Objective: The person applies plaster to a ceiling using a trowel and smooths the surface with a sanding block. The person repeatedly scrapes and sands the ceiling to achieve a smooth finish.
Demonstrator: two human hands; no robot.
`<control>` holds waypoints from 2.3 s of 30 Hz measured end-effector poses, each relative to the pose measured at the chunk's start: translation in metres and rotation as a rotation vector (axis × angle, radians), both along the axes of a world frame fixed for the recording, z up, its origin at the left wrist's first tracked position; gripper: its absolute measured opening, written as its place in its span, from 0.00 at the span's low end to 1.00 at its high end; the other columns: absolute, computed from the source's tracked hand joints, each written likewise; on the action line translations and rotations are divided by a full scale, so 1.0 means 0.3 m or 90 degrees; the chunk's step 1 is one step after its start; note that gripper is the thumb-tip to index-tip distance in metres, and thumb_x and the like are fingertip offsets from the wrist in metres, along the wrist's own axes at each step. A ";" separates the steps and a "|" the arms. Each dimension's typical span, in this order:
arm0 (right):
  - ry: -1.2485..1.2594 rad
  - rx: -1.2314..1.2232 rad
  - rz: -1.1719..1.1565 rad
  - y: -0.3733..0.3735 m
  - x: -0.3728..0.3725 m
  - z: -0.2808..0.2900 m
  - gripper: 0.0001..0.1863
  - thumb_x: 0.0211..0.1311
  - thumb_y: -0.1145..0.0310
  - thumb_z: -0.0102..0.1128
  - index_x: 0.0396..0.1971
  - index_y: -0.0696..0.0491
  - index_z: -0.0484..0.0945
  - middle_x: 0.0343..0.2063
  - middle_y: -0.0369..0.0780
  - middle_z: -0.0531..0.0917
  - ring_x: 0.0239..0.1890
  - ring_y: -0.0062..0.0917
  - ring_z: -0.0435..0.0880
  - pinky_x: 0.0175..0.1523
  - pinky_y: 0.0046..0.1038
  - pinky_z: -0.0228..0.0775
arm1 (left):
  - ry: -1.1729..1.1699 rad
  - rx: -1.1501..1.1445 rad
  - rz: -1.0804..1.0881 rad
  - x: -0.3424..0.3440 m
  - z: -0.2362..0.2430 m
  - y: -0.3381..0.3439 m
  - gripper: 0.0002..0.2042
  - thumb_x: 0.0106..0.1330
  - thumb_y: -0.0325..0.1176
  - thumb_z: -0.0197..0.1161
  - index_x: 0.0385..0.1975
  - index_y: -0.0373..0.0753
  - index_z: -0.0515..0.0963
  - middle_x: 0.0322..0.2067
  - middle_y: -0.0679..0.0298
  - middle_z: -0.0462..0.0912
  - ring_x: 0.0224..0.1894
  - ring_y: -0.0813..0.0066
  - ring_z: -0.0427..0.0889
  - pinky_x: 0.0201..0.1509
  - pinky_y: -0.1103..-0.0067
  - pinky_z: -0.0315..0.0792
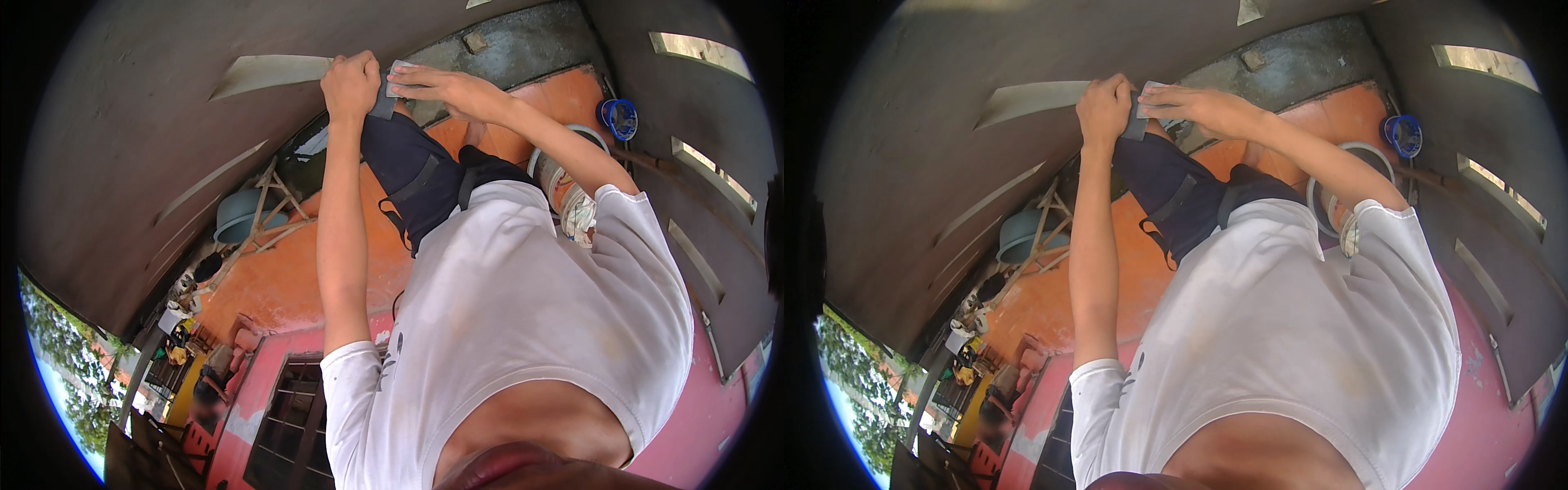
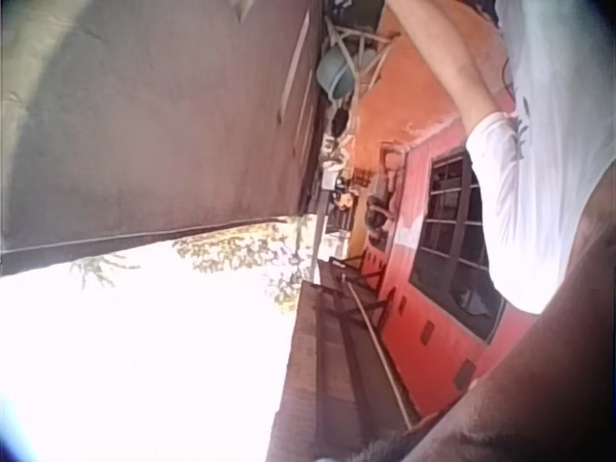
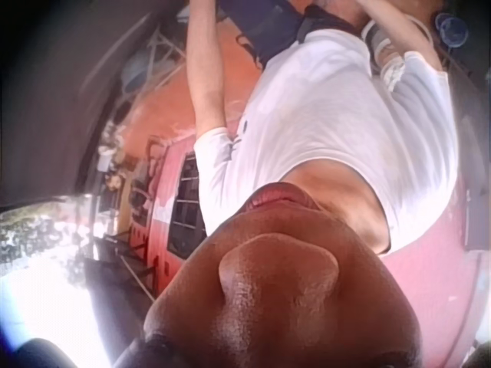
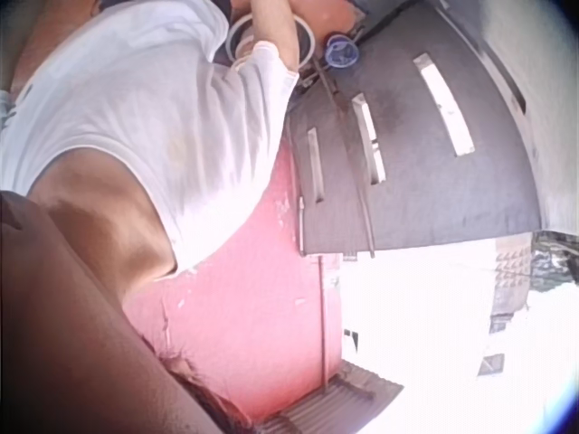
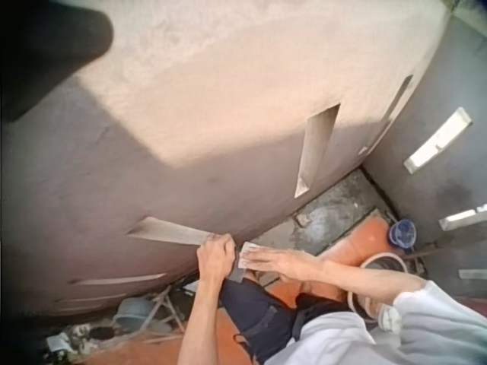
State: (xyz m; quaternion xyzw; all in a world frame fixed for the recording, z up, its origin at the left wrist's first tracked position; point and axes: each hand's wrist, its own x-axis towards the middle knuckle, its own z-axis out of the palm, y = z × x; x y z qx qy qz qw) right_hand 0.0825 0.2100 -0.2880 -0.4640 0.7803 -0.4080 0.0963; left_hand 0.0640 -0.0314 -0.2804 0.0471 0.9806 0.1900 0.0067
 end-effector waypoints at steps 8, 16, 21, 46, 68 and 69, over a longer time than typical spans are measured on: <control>-0.073 0.019 -0.100 0.053 -0.079 -0.088 0.47 0.46 0.97 0.45 0.70 0.52 0.73 0.72 0.46 0.71 0.77 0.41 0.65 0.79 0.40 0.64 | 0.055 0.004 0.005 0.012 -0.010 -0.002 0.10 0.67 0.38 0.58 0.28 0.44 0.84 0.25 0.53 0.83 0.35 0.48 0.83 0.38 0.54 0.78; -0.123 0.108 -0.133 0.037 -0.007 -0.153 0.44 0.49 0.96 0.46 0.70 0.55 0.72 0.72 0.48 0.71 0.76 0.42 0.67 0.79 0.38 0.63 | 0.073 0.007 -0.027 -0.006 0.016 0.019 0.12 0.69 0.38 0.55 0.28 0.44 0.84 0.26 0.52 0.84 0.36 0.48 0.83 0.39 0.54 0.77; -0.539 -0.244 -0.225 0.128 0.013 -0.085 0.53 0.37 0.92 0.43 0.75 0.56 0.67 0.74 0.44 0.70 0.78 0.32 0.65 0.79 0.29 0.59 | 0.021 0.022 -0.001 0.017 0.014 -0.008 0.13 0.69 0.38 0.53 0.31 0.43 0.85 0.30 0.51 0.85 0.38 0.48 0.84 0.42 0.54 0.77; -1.060 -0.850 -0.170 0.170 0.236 0.494 0.56 0.26 0.80 0.62 0.72 0.55 0.66 0.61 0.41 0.79 0.66 0.30 0.74 0.70 0.22 0.62 | -0.033 0.294 0.109 0.305 0.093 -0.025 0.28 0.81 0.37 0.54 0.77 0.34 0.60 0.76 0.48 0.62 0.79 0.51 0.60 0.81 0.64 0.54; -0.211 -0.173 -0.124 0.044 0.154 0.111 0.48 0.45 0.91 0.48 0.71 0.43 0.74 0.74 0.43 0.70 0.76 0.41 0.67 0.75 0.35 0.66 | 0.141 0.180 0.148 0.349 -0.031 0.088 0.27 0.80 0.32 0.50 0.73 0.23 0.60 0.74 0.39 0.61 0.77 0.40 0.59 0.80 0.56 0.55; -0.158 -0.119 -0.084 0.026 0.148 0.070 0.48 0.46 0.92 0.47 0.70 0.41 0.76 0.75 0.43 0.70 0.76 0.42 0.68 0.75 0.35 0.66 | 0.127 0.208 0.146 0.348 -0.030 0.078 0.27 0.81 0.33 0.49 0.74 0.24 0.60 0.75 0.40 0.61 0.78 0.41 0.58 0.81 0.56 0.54</control>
